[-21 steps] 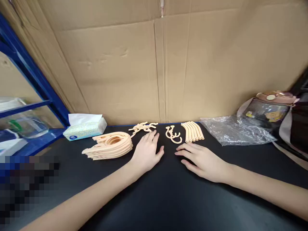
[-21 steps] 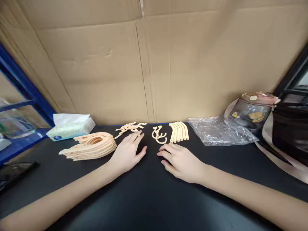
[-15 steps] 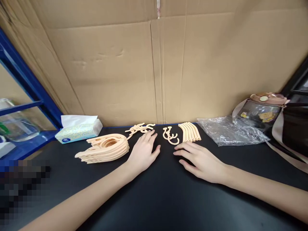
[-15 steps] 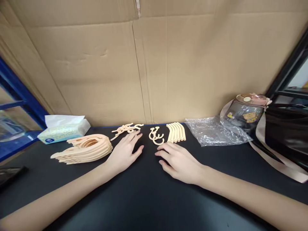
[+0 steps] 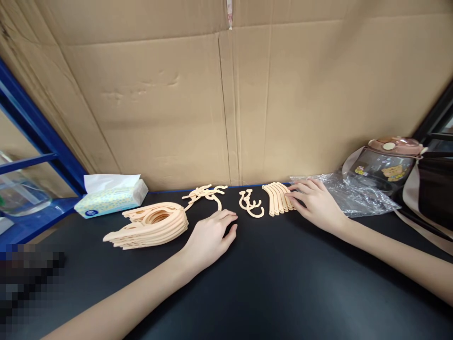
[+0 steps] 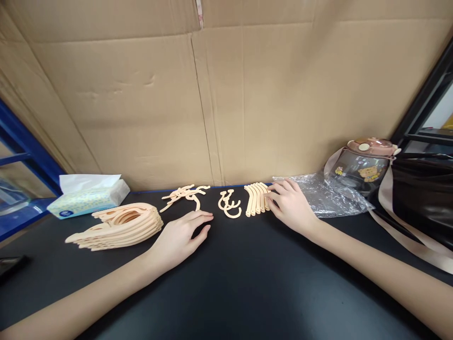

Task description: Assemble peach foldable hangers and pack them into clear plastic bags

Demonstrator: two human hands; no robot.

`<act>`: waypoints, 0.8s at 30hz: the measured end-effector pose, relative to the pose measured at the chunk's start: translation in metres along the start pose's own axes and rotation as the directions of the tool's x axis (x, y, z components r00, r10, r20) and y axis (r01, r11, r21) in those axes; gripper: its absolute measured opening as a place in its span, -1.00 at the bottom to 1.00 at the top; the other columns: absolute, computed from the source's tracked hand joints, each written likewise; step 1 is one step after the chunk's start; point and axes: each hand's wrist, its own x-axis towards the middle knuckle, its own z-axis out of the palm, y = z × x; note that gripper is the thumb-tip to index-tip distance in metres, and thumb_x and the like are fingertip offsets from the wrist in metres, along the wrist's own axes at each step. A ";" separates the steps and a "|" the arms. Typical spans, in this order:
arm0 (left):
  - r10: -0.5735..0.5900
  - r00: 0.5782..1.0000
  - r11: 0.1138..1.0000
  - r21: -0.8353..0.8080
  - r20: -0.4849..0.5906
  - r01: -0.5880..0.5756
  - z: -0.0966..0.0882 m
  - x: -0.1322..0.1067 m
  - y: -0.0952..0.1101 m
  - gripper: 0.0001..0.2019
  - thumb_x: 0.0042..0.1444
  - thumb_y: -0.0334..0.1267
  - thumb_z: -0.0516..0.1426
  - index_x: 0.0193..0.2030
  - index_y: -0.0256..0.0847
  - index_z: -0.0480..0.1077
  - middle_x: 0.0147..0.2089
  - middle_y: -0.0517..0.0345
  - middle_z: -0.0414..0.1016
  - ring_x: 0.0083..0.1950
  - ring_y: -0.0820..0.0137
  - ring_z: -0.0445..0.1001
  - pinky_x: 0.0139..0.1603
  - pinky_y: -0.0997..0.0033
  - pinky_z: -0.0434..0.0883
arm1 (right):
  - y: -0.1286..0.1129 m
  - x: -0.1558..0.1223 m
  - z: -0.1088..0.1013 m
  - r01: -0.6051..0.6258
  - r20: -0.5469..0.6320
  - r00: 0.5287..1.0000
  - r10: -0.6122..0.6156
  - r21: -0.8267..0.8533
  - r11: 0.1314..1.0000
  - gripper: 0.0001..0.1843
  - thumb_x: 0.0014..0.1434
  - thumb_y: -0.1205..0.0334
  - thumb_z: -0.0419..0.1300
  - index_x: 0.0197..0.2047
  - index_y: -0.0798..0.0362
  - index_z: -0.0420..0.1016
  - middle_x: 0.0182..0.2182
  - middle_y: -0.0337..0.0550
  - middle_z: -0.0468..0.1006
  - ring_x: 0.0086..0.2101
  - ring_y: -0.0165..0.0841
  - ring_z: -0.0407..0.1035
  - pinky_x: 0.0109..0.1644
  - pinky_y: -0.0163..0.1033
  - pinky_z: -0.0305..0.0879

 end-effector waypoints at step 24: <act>0.018 0.999 1.000 0.016 0.027 -0.018 0.002 -0.001 0.000 -0.75 0.27 -0.34 0.01 0.01 -0.23 0.44 0.06 0.08 0.51 0.04 0.29 0.52 0.00 0.27 0.52 | 0.008 -0.003 0.008 -0.089 0.134 0.981 0.138 -0.315 0.945 -0.65 0.30 0.03 0.05 -0.36 0.10 0.45 -0.40 -0.04 0.60 -0.33 -0.15 0.39 -0.20 -0.11 0.02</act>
